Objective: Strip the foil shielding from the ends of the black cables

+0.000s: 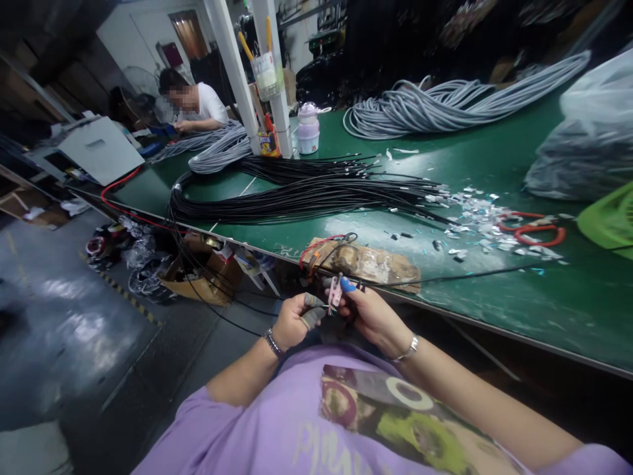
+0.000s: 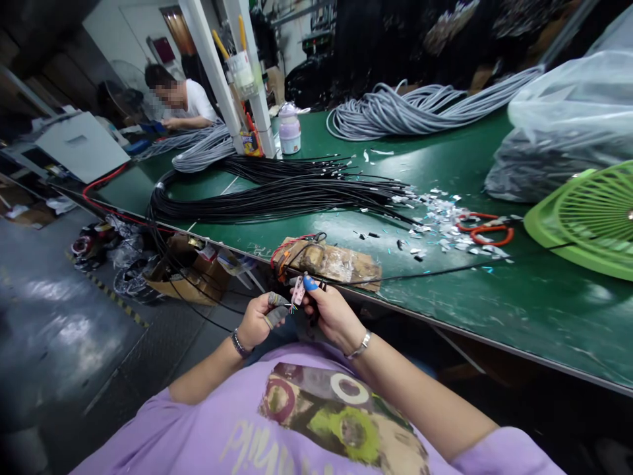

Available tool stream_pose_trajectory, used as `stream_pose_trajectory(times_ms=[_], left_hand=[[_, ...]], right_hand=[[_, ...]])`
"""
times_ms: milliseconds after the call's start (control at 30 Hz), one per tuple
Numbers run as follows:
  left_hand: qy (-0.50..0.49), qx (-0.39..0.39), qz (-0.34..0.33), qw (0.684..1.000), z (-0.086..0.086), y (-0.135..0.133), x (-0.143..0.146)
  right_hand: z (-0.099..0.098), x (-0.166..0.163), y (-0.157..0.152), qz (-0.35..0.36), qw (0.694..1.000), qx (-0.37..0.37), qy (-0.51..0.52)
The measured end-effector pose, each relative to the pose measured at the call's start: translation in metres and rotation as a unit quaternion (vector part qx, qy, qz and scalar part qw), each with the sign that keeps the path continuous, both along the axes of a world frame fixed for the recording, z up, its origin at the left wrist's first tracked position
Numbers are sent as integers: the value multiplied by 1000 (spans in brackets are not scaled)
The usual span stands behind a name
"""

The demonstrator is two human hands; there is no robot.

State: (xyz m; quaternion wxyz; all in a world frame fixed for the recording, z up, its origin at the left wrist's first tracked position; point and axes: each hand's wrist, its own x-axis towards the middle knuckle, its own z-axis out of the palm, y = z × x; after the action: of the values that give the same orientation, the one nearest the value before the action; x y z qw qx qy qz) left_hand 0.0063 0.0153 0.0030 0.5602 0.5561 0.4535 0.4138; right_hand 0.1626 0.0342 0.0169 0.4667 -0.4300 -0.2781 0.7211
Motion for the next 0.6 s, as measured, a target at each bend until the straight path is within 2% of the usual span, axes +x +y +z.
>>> stream_pose_trajectory(times_ms=[300,600], left_hand=[[12,12,-6,1000,-2,2,4],[15,16,-1,1000,-1,-3,-1]], right_hand=[[-3,-2,-2,7,1000,2,-8],[-10,1,-4,13,999,-19,35]])
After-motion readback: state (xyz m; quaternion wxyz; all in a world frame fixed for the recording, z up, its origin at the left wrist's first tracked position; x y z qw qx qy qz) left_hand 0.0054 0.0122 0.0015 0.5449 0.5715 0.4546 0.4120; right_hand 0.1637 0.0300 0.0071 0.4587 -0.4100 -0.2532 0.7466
